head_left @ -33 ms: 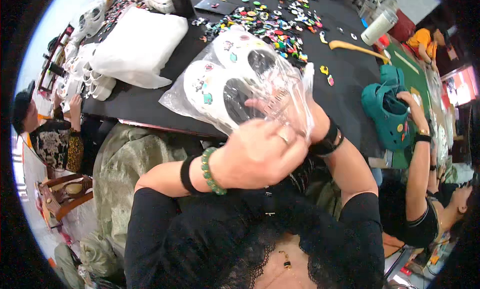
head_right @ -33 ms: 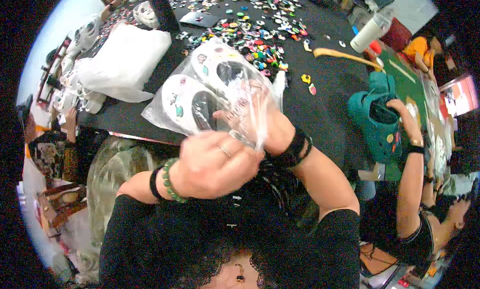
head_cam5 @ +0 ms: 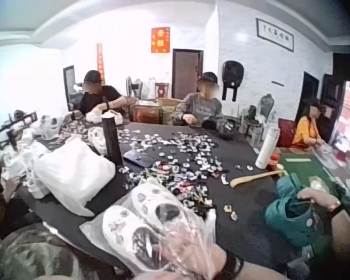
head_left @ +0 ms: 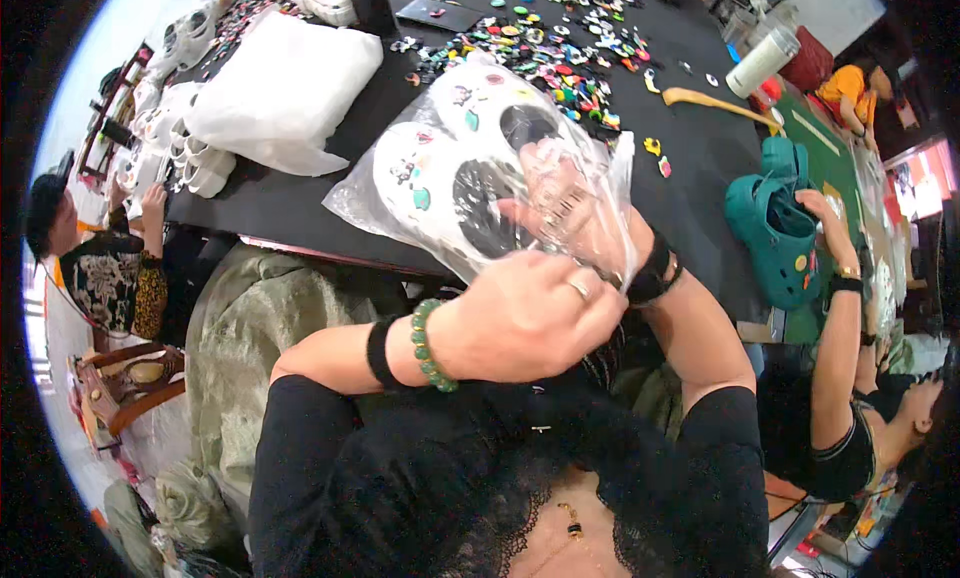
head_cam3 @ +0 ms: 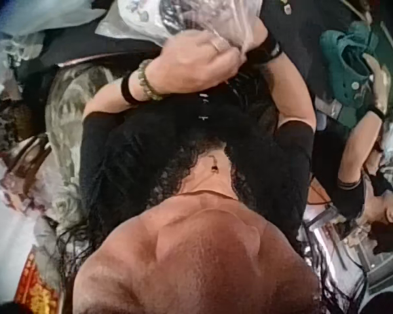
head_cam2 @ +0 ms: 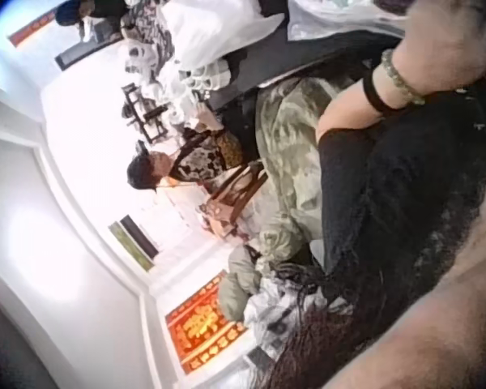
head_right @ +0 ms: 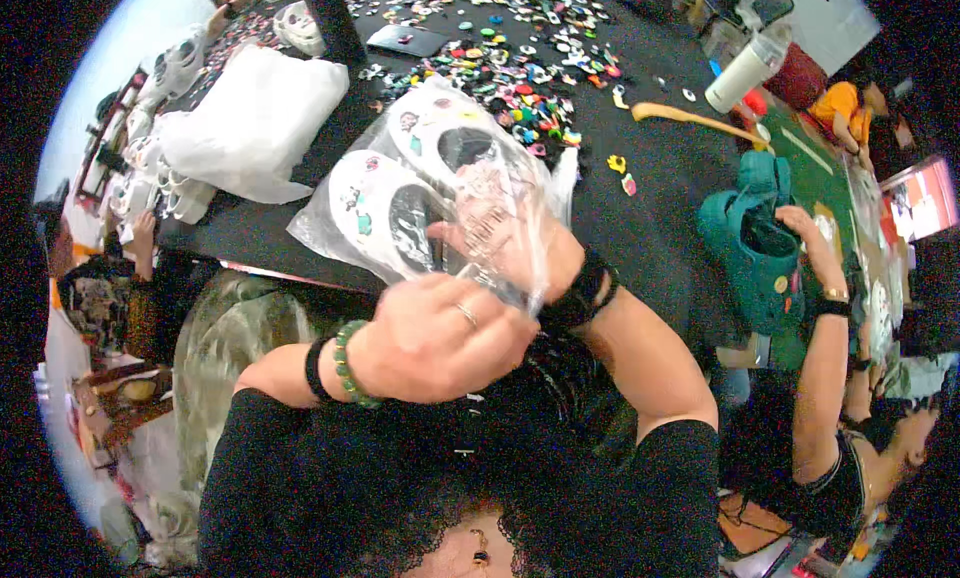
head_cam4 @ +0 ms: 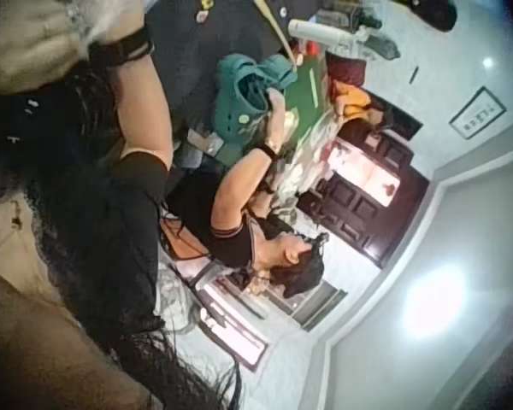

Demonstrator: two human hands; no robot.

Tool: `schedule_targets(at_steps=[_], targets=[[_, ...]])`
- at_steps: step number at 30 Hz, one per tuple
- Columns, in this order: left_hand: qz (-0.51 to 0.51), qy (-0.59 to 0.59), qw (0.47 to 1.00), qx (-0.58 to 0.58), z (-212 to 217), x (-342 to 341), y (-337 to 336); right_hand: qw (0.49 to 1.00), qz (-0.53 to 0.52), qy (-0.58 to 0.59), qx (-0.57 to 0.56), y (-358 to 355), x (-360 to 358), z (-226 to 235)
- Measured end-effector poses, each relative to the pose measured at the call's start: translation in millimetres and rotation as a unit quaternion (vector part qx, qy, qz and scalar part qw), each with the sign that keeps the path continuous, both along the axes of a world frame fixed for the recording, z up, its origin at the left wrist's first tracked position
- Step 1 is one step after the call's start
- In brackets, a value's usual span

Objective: Attaching decorative charms to rubber clogs (shoes) at a workstation.

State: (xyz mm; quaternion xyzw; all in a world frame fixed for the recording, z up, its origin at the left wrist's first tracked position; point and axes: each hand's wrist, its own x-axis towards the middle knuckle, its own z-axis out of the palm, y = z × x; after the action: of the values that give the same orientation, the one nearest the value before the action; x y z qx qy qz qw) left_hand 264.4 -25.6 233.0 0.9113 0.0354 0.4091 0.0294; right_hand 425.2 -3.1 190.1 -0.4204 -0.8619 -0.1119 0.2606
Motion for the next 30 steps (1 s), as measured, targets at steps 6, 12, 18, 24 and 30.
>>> schedule_targets(at_steps=[6,12,18,24,30], targets=[[-0.092,0.029,0.995,-0.016,5,-22,14,0.956,-0.144,-0.044,-0.253,59,-20,-3],[0.263,-0.143,0.953,-0.047,15,-70,96,0.991,-0.081,-0.033,-0.097,27,19,-9],[0.199,-0.113,0.762,-0.605,-15,-113,139,0.974,-0.154,-0.088,-0.143,-22,8,78],[-0.117,-0.163,0.500,-0.843,6,-56,97,0.965,-0.121,-0.174,-0.152,-49,14,86],[0.029,-0.217,0.674,-0.706,-24,-63,115,0.973,-0.109,-0.154,-0.132,-65,29,87]])
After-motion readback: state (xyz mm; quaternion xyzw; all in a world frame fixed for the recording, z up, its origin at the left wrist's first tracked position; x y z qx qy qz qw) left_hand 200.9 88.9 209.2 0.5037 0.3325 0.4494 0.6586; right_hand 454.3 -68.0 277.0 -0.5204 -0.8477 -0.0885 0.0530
